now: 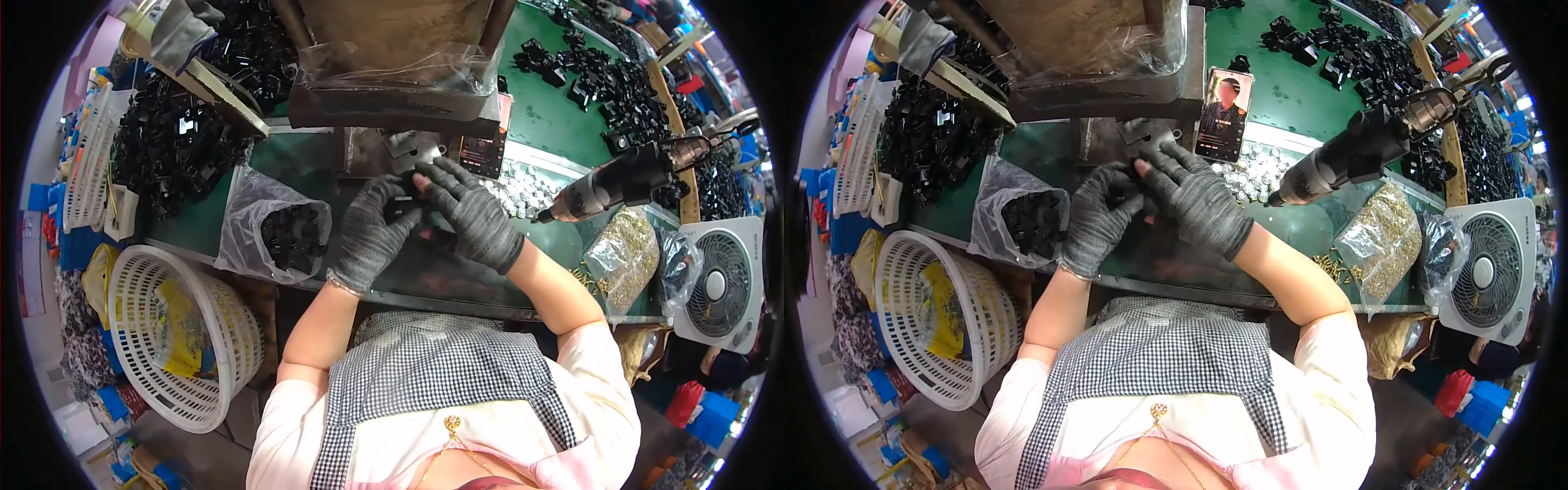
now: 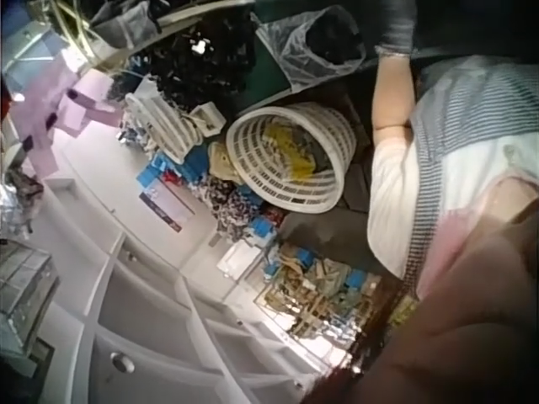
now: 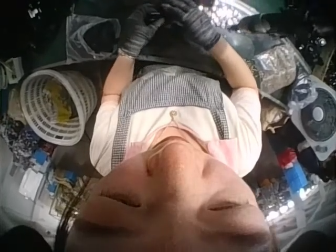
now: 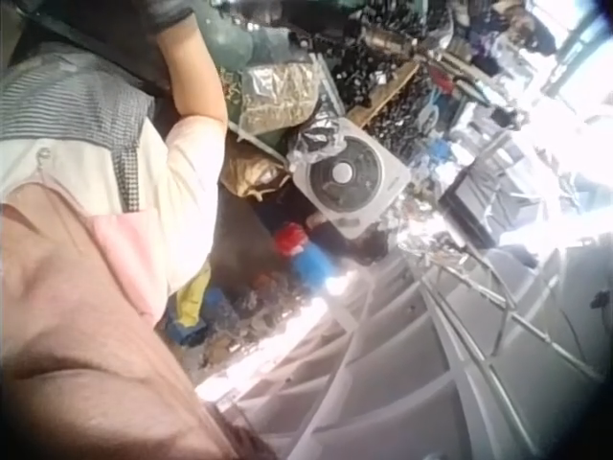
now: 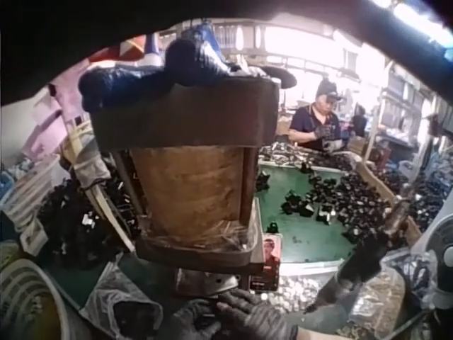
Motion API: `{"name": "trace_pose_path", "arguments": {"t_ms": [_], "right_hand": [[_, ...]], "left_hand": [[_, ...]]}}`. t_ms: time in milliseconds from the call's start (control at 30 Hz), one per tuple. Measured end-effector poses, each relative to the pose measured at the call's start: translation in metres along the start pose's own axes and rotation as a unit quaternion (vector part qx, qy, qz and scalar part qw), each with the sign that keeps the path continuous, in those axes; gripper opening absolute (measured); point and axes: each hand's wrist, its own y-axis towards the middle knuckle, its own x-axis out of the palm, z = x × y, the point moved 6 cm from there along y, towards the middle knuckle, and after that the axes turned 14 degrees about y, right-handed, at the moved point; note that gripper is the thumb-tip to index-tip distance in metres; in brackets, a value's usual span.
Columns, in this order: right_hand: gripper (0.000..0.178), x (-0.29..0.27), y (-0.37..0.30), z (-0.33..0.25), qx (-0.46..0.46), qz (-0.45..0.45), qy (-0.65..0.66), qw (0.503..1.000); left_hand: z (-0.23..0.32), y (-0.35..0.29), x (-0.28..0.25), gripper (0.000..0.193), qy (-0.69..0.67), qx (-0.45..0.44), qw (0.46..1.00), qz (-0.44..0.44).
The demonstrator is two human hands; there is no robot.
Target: Assembling small plastic and metal components using a power screwdriver at a factory workbench.
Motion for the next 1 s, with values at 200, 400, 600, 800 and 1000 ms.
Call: {"name": "trace_pose_path", "arguments": {"t_ms": [200,400,600,800,1000], "right_hand": [[0.08,0.007,0.029,0.016,0.091,-0.075,-0.189,0.975],[0.083,0.002,0.03,0.026,0.15,-0.064,-0.082,0.983],[0.079,-0.026,0.003,0.013,0.146,0.002,-0.042,0.988],[0.059,-0.058,-0.072,0.023,0.201,-0.01,-0.074,0.977],[0.035,-0.053,-0.136,0.026,0.423,-0.14,-0.057,0.893]], "left_hand": [[0.007,0.037,-0.011,0.031,0.097,0.111,0.981,0.125],[-0.019,0.065,-0.002,0.025,0.013,0.059,0.991,0.122],[-0.016,0.073,-0.01,0.028,0.098,0.011,0.987,0.124],[-0.015,0.074,-0.008,0.03,0.153,0.027,0.98,0.128],[-0.003,0.06,-0.007,0.023,0.103,0.028,0.991,0.083]]}}
